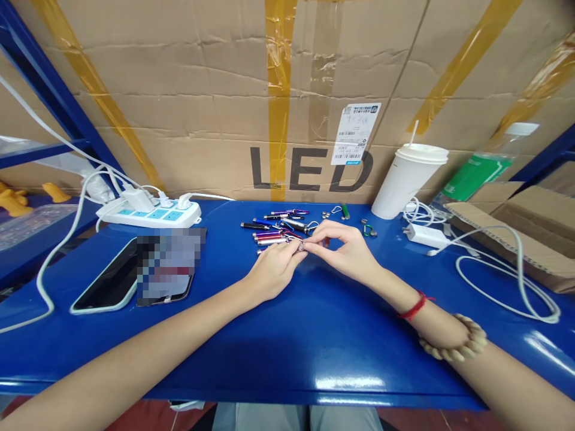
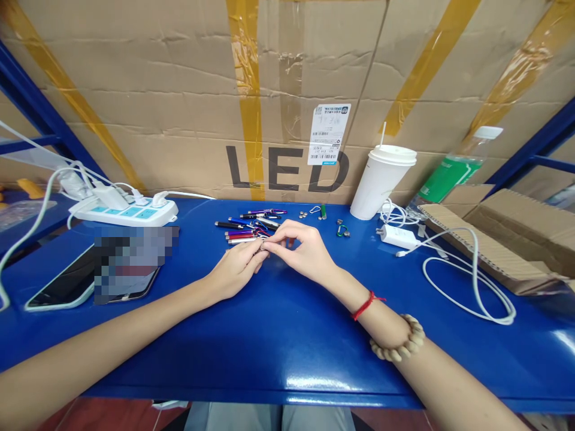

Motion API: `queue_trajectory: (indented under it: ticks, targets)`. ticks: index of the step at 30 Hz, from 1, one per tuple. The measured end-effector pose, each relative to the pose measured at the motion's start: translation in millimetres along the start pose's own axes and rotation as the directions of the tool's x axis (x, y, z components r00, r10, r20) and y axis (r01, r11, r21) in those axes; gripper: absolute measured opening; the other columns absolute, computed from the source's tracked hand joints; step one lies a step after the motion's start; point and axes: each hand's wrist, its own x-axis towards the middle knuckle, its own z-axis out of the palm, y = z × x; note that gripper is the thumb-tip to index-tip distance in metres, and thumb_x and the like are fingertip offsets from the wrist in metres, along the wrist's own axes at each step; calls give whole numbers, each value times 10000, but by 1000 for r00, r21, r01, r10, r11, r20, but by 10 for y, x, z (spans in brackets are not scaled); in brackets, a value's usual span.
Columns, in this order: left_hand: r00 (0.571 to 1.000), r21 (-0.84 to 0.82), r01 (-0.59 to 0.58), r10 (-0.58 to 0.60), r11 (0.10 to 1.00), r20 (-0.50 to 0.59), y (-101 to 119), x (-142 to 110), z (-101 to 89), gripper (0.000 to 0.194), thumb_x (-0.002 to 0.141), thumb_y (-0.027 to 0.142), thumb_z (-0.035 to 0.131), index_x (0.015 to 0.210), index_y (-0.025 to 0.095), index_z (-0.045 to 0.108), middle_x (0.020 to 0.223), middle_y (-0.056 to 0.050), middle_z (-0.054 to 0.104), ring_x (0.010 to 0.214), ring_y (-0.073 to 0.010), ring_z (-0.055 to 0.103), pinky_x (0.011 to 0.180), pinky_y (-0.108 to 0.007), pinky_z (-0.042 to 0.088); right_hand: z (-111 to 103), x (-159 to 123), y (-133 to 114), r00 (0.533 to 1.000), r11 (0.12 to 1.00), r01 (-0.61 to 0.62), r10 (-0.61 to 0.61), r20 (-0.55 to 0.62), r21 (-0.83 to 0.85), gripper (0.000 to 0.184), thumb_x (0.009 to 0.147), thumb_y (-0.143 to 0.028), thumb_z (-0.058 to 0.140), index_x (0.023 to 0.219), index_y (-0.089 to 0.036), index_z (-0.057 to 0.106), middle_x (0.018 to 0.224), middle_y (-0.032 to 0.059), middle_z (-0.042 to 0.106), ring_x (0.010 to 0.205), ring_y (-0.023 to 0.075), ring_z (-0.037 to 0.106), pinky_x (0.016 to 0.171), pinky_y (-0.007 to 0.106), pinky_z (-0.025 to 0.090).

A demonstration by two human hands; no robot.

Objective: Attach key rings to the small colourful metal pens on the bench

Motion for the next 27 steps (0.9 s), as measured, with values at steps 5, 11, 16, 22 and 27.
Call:
queue_trajectory:
  ticks: [5, 11, 16, 22, 27]
  targets:
    - [1000, 20, -10, 10, 1000, 1, -7, 9, 10, 258, 941, 238, 316, 702, 157, 372, 671, -5, 494, 636, -145, 466, 623, -250, 316, 3, 10, -10, 1000, 1000, -12, 12, 17, 0, 128, 742, -216, 640, 667, -113, 643, 649, 42, 573, 596, 88, 484, 532, 226, 412]
    - [1000, 4, 19, -19, 1000, 6, -37, 7, 27, 253, 939, 250, 337, 711, 155, 389, 681, 0, 493, 643, -139, 463, 618, -243, 313, -4, -9, 30, 995, 1000, -29, 28, 94, 6, 138, 778, -232, 605, 716, -114, 642, 729, 54, 590, 654, 98, 496, 549, 225, 416]
    - [1000, -8, 11, -11, 1000, 13, -38, 10, 20, 204, 936, 234, 356, 762, 152, 425, 686, 4, 497, 646, -133, 466, 610, -234, 311, -20, -30, 58, 989, 999, -15, 19, 146, -31, 154, 809, -249, 569, 779, -127, 660, 769, 51, 580, 661, 93, 482, 574, 226, 418]
    - [1000, 32, 2, -3, 999, 29, -15, 10, 7, 212, 934, 226, 364, 745, 147, 422, 699, -2, 502, 669, -139, 471, 615, -240, 311, -37, -27, 61, 983, 998, -48, 52, 177, -30, 175, 812, -272, 560, 766, -132, 654, 801, 56, 566, 666, 91, 484, 585, 221, 429]
    - [999, 68, 17, -20, 998, 44, -21, 8, 10, 214, 940, 248, 353, 776, 147, 446, 734, -13, 512, 709, -149, 482, 637, -249, 328, -30, -23, 76, 978, 998, -60, 65, 198, -30, 189, 818, -286, 553, 771, -134, 656, 820, 58, 568, 691, 96, 494, 595, 221, 425]
